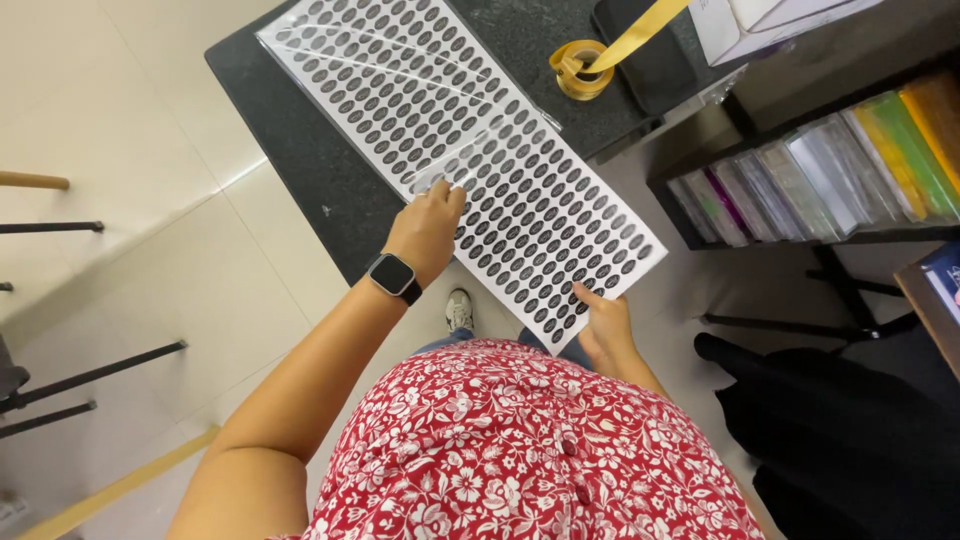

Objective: Peeling the waste matrix from sticker sheets and organizing papers into a plastic sleeve.

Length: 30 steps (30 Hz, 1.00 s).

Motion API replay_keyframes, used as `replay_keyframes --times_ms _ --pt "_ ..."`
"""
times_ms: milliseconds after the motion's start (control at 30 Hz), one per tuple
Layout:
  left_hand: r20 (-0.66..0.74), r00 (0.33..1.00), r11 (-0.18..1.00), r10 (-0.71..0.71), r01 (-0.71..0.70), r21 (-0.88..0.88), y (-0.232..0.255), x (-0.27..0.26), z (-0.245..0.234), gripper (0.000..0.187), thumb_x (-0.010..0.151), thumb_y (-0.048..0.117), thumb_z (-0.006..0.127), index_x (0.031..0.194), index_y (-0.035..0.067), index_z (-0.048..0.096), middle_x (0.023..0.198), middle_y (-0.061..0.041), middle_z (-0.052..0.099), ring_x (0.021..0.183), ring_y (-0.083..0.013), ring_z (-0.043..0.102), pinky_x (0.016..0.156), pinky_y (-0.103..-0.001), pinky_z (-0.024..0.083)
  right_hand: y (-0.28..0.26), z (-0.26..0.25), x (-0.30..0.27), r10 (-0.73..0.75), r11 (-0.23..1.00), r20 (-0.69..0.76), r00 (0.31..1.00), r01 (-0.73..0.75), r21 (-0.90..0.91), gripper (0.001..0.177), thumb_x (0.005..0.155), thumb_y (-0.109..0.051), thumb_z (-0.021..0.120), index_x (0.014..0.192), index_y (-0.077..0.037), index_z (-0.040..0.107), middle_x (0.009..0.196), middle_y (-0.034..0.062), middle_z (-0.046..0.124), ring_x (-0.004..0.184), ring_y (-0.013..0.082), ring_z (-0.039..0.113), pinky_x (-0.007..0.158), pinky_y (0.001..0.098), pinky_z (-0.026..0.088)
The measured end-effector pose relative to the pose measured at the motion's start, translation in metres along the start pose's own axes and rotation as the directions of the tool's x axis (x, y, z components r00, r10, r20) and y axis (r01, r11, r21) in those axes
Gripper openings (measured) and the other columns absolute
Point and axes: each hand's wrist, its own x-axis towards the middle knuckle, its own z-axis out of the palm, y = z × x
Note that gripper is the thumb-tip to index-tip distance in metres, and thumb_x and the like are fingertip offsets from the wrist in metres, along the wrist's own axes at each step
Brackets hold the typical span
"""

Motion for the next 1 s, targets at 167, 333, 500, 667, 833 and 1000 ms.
replay_keyframes --times_ms 167,333,500,667,833,1000 --pt "-0.022 0.999 0.999 0.043 -0.044 -0.014 -0.002 -0.009 -0.018 0.038 0.070 -0.005 0.070 0.102 0.008 0.053 0.093 -0.007 0.055 0.070 -0.0282 0.069 0.056 -0.038 0.062 -0.032 0.056 -0.026 0.214 0.958 0.092 0.973 -0.227 0.173 0.035 0.090 0.005 0.068 0.122 -0.009 0.066 0.113 0.0124 0.074 0.101 0.0357 0.074 0.088 0.0538 0.060" --pt "-0.104 0.989 0.994 0.100 -0.094 0.063 0.000 -0.011 -0.015 0.037 0.069 0.000 0.075 0.097 0.011 0.053 0.090 -0.004 0.054 0.067 -0.0236 0.068 0.053 -0.032 0.061 -0.015 0.084 -0.026 0.256 0.941 0.142 0.956 -0.280 0.188 0.033 0.091 0.004 0.067 0.121 -0.010 0.067 0.112 0.0091 0.075 0.103 0.0326 0.073 0.095 0.0511 0.058" --pt "-0.194 0.971 0.984 0.136 -0.110 0.140 -0.002 -0.017 -0.016 0.033 0.072 0.003 0.076 0.093 0.014 0.054 0.089 -0.002 0.054 0.065 -0.0199 0.067 0.053 -0.026 0.058 -0.024 0.080 -0.020 0.200 0.952 0.200 0.959 -0.238 0.191 0.035 0.091 0.005 0.066 0.121 -0.012 0.066 0.113 0.0044 0.074 0.105 0.0270 0.073 0.099 0.0472 0.057" --pt "-0.313 0.925 0.970 0.217 -0.168 0.177 -0.006 -0.020 -0.031 0.026 0.073 0.010 0.084 0.083 0.015 0.060 0.096 -0.003 0.054 0.068 -0.0196 0.066 0.053 -0.027 0.057 -0.024 0.033 -0.031 0.162 0.984 0.088 0.983 -0.167 0.056 0.038 0.098 -0.001 0.059 0.132 -0.015 0.061 0.124 0.0032 0.071 0.113 0.0269 0.069 0.104 0.0483 0.054" --pt "-0.338 0.924 0.968 0.176 -0.100 0.232 -0.007 -0.016 -0.025 0.006 0.078 0.011 0.072 0.077 0.016 0.071 0.117 -0.009 0.056 0.064 -0.0177 0.062 0.042 -0.029 0.048 -0.049 0.080 -0.085 0.252 0.959 0.035 0.967 -0.255 0.122 0.039 0.099 -0.005 0.058 0.136 -0.016 0.060 0.129 0.0044 0.069 0.116 0.0286 0.067 0.105 0.0501 0.053" --pt "0.021 0.993 0.877 -0.114 0.090 0.472 -0.017 -0.005 -0.008 0.033 0.090 0.022 0.065 0.115 0.003 0.073 0.149 -0.023 0.042 0.066 -0.0133 0.059 0.037 -0.024 0.046 -0.061 0.081 -0.094 0.287 0.949 0.026 0.958 -0.288 0.126 0.039 0.098 -0.007 0.060 0.137 -0.017 0.060 0.132 0.0057 0.068 0.119 0.0306 0.066 0.106 0.0533 0.052"
